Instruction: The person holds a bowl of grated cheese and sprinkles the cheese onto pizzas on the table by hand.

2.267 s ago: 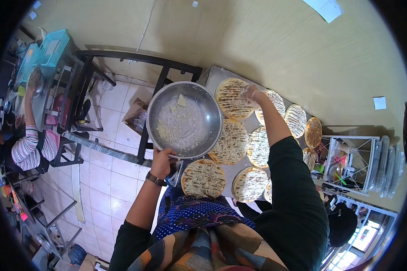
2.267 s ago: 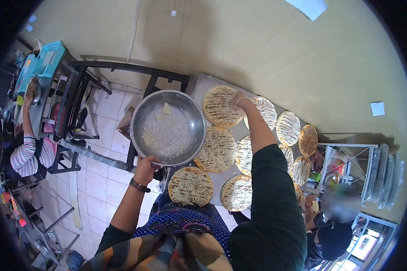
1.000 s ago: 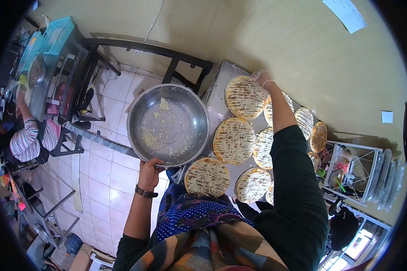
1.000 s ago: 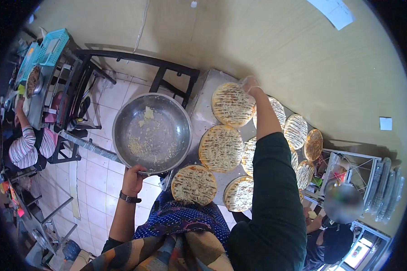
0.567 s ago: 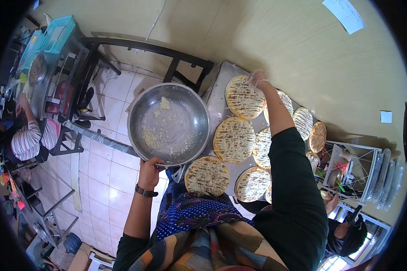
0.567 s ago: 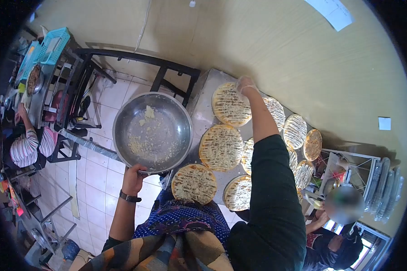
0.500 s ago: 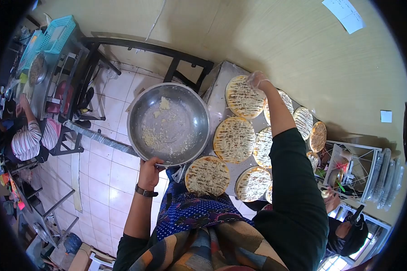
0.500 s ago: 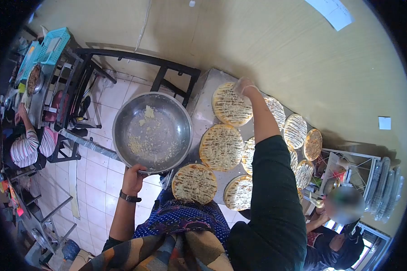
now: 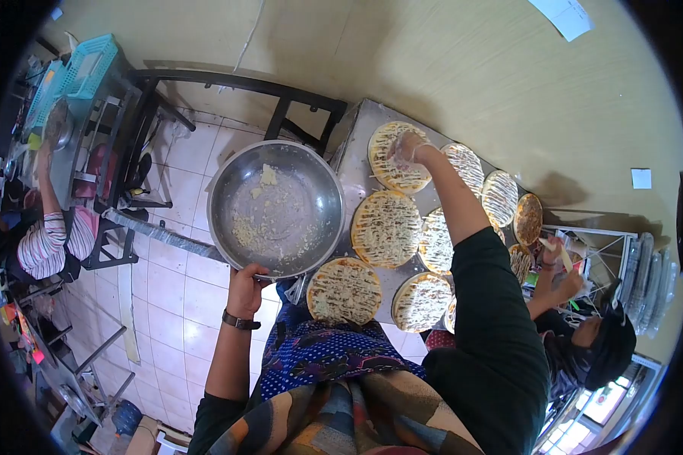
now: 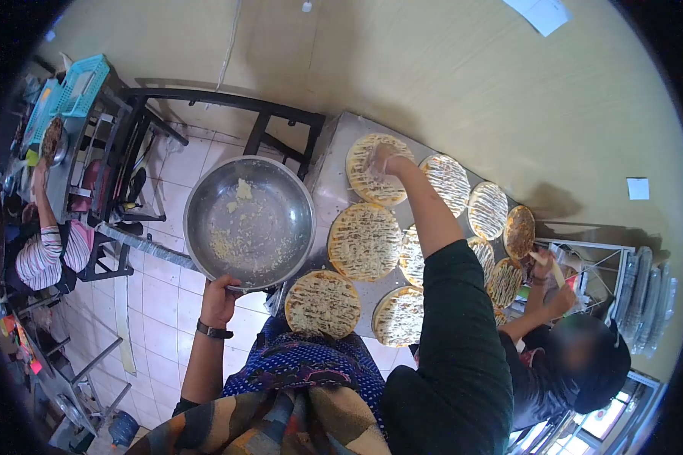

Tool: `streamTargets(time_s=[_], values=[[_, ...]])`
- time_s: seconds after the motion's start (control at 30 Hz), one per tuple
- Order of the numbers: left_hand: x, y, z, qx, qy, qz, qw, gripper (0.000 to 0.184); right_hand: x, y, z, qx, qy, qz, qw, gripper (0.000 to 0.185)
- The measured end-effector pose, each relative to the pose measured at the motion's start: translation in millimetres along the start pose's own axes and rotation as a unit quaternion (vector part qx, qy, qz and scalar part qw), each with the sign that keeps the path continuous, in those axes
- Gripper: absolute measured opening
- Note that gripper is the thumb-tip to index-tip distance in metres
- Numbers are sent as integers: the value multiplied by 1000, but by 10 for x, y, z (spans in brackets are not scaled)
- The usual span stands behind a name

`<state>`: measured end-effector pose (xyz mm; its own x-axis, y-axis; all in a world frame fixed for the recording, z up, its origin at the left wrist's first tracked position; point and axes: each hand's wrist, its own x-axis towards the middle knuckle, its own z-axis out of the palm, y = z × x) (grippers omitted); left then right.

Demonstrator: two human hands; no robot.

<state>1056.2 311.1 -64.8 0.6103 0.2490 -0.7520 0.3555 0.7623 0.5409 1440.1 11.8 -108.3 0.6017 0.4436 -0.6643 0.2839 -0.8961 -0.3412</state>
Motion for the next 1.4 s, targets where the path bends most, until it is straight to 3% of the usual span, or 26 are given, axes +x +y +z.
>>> streamTargets(time_s=[0.03,0.1,0.2,0.33,0.4,0.43,0.5,0.63,0.7,0.8,1.0,1.13,1.2,1.33,1.4], values=[[4,-9,-15,0,-1,-1,1000,51,-41,4,23,0,1,1,1000,27],[5,-24,-22,0,-10,-6,1000,52,-55,114,102,-164,0,-23,986,19],[-22,-18,17,-4,-3,-4,1000,53,-25,420,310,-102,66,22,992,19],[-35,-13,22,-4,-5,-7,1000,53,-233,563,276,-156,30,-9,987,17],[-37,-17,16,8,0,-9,1000,52,-279,601,270,-354,32,-55,933,17],[-35,-21,2,8,1,-9,1000,52,-286,617,249,-354,32,-56,933,17],[-20,-37,-31,4,9,-16,1000,52,-292,684,192,-482,-46,-9,875,21],[-3,-67,-63,2,-6,-11,1000,52,-142,1120,142,-428,16,0,904,27],[-5,-70,-52,-6,-6,-5,1000,52,-227,1057,3,-216,175,164,946,33],[-33,-47,-11,0,10,-7,1000,52,-11,1246,-132,-200,151,200,947,36],[-57,-32,48,-5,28,-6,1000,53,262,1129,-297,-140,261,175,939,32],[-16,-74,-18,-8,25,-7,1000,53,410,821,-356,-179,265,141,937,24],[-21,-77,-6,-11,23,-4,1000,53,462,670,-373,-134,231,39,963,20],[-27,-80,6,-13,21,-2,1000,53,334,114,-358,-90,215,54,971,20],[-23,-83,9,-9,26,-5,1000,52,387,46,-290,-113,202,-34,972,18]])
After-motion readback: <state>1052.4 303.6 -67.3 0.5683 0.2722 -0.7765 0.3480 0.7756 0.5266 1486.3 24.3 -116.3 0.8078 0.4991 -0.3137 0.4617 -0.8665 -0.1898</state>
